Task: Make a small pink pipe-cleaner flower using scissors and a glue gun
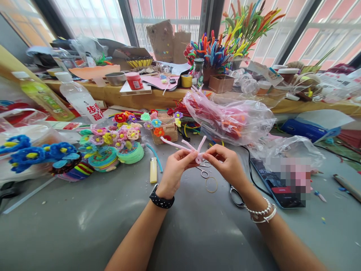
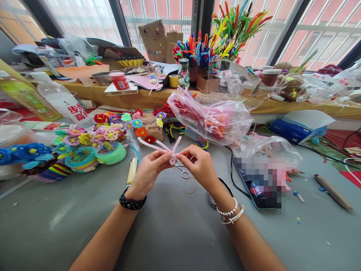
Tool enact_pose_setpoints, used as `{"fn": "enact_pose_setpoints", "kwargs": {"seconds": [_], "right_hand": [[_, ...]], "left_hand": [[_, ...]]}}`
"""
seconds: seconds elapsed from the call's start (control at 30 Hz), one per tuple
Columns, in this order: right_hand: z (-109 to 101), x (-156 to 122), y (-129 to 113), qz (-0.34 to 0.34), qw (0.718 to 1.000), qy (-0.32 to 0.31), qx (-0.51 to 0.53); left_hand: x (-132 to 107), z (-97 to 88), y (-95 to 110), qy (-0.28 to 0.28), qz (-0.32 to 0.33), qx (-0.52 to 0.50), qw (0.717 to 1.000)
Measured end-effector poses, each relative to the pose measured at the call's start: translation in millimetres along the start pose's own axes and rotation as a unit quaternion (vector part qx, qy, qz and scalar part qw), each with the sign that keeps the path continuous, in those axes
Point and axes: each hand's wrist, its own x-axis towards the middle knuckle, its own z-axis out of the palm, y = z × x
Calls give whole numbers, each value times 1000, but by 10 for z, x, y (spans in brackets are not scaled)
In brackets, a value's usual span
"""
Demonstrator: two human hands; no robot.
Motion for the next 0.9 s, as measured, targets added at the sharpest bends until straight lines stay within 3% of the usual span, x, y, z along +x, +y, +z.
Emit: {"fn": "enact_pose_setpoints", "kwargs": {"seconds": [0.13, 0.3, 0.47, 0.6, 0.73, 0.9], "right_hand": [[40, -8, -9, 10, 1000, 13, -4], [20, -6, -15, -53, 997, -7, -61], [-30, -10, -15, -113, 987, 6, -114], [-50, -21, 28, -206, 949, 75, -226], [-25, -42, 78, -290, 902, 70, -312], [-3, -84, 98, -330, 871, 72, -356]], "left_hand": [[11, -29, -36, -20, 23, 28, 999], [23, -54, -41, -50, 36, 51, 997], [22, -43, -12, -30, -3, 37, 999], [16, -44, 2, -31, -38, -6, 999], [16, -50, -9, -51, -38, -19, 998], [12, -34, -33, -58, -26, -8, 998]]}}
